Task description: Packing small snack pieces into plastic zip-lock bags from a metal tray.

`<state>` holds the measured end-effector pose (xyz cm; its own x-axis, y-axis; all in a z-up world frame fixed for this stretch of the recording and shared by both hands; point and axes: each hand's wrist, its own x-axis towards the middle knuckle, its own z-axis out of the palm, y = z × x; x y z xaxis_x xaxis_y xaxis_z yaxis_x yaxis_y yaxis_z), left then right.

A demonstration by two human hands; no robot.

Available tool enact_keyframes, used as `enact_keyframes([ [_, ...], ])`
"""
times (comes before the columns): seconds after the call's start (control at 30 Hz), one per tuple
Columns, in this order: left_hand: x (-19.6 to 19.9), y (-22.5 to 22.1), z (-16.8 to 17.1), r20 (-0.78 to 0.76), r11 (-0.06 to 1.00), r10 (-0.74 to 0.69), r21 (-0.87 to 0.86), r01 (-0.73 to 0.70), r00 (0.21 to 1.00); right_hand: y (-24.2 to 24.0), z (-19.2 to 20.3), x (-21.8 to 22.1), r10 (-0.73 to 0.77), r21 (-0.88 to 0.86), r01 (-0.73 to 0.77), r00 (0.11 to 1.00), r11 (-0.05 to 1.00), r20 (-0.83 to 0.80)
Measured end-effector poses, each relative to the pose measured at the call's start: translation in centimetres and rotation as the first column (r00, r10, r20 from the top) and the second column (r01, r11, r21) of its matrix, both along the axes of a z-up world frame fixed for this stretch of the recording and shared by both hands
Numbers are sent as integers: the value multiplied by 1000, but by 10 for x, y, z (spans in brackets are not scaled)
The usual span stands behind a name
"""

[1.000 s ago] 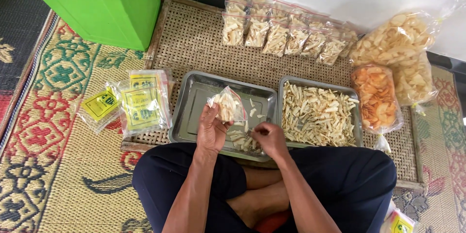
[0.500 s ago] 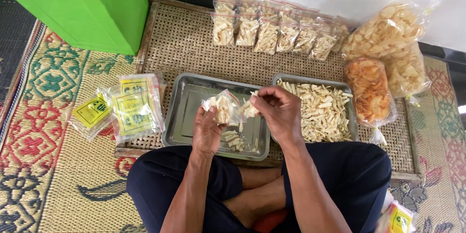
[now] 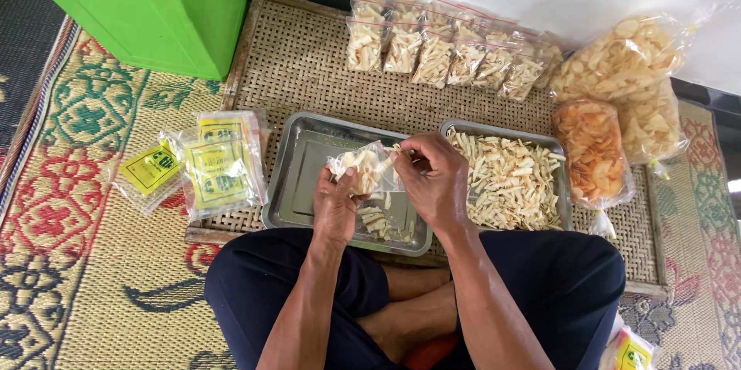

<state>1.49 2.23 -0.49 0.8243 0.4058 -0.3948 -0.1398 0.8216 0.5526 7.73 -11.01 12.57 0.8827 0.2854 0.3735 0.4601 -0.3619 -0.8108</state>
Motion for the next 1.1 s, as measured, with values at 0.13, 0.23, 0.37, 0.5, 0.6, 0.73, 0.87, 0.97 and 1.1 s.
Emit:
enact_keyframes([
  [0.13, 6, -2, -27, 2, 998, -1, 56, 1, 1000, 5, -1, -2, -13, 2, 13, 999, 1000, 32],
  [0.23, 4, -2, -14, 26, 996, -7, 91, 4, 1000, 6, -8, -2, -7, 28, 6, 1000, 1000, 24],
  [0.37, 1, -1, -3, 13, 1000, 0, -5, 0, 1000, 4, -23, 0, -26, 16, 28, 998, 999, -63],
  [0.5, 4, -1, -17, 23, 999, 5, -52, -4, 1000, 2, -25, -1, -7, 16, 9, 990, 1000, -139],
  [0.6, 1, -1, 6, 26, 996, 6, -88, -4, 1000, 4, -14, -8, 31, 44, -24, 984, 999, -178],
  [0.73, 0, -1, 5, 43, 994, 8, -110, -4, 999, 4, -11, -5, 18, 63, -1, 967, 998, -256],
  [0.87, 0, 1, 5, 59, 989, 21, -148, -12, 998, 1, -10, -8, 33, 70, -12, 952, 997, -304],
  [0.97, 1, 0, -1, 67, 986, 23, -165, -11, 997, 1, -4, -9, 16, 54, 3, 937, 999, -349],
  [1.1, 3, 0, -13, 88, 984, 16, -177, 0, 996, 5, 10, -9, 38, -2, -44, 883, 999, -468],
])
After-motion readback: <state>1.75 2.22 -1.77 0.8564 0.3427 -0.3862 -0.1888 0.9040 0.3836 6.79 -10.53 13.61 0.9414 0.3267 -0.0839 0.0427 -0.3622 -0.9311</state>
